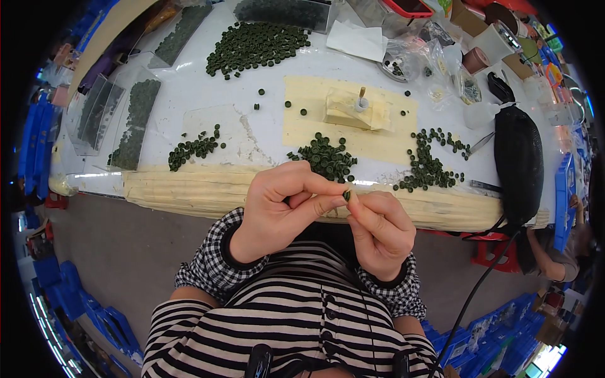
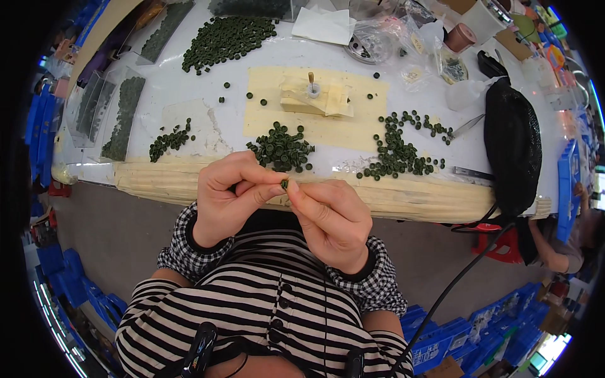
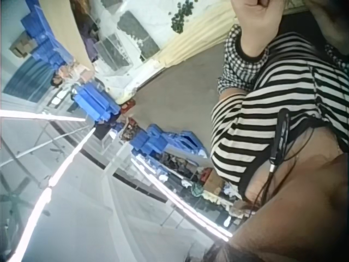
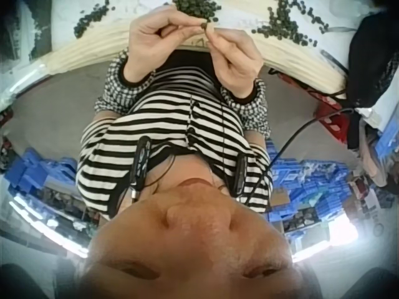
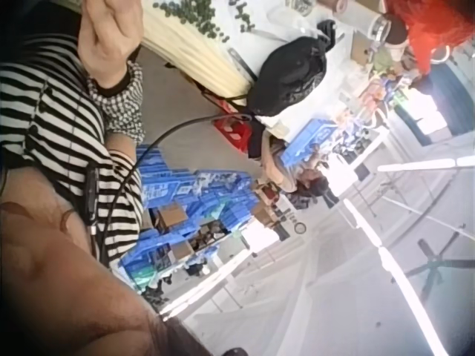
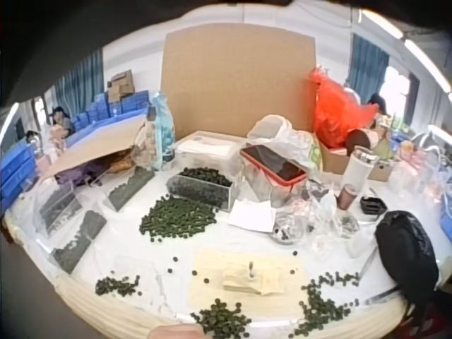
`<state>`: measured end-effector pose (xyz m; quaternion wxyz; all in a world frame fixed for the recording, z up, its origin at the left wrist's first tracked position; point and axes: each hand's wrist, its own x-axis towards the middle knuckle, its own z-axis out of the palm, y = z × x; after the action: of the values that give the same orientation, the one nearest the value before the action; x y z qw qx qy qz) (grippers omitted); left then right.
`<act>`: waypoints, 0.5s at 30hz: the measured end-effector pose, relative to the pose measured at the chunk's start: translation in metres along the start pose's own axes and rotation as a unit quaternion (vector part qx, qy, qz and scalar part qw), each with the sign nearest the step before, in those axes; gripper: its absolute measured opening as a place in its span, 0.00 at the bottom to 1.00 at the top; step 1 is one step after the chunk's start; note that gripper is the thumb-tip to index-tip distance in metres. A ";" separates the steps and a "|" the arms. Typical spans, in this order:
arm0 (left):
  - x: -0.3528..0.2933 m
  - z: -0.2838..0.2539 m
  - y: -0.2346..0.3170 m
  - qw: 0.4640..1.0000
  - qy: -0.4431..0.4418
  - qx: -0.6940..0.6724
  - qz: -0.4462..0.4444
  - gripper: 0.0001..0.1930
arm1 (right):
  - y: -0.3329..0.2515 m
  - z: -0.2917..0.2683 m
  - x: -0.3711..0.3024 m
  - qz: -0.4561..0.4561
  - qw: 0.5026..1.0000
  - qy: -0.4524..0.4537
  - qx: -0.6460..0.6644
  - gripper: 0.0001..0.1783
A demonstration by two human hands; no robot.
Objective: Assembling and inspecting small green plastic components at a factory workbench.
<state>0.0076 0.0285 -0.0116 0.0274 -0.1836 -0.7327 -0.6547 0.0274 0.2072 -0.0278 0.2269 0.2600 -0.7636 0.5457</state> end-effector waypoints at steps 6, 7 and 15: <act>0.000 0.000 0.001 1.000 0.000 -0.002 -0.004 0.08 | 0.001 0.001 -0.001 -0.007 1.000 0.004 -0.004 0.18; 0.000 0.000 0.001 1.000 0.001 -0.005 -0.006 0.08 | 0.001 0.001 -0.001 -0.005 1.000 0.004 -0.004 0.18; -0.001 0.000 -0.001 1.000 0.002 -0.008 -0.009 0.08 | 0.000 0.000 -0.003 0.013 1.000 -0.012 0.011 0.18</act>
<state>0.0081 0.0286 -0.0125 0.0210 -0.1757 -0.7290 -0.6612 0.0296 0.2081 -0.0300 0.2079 0.2593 -0.7635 0.5538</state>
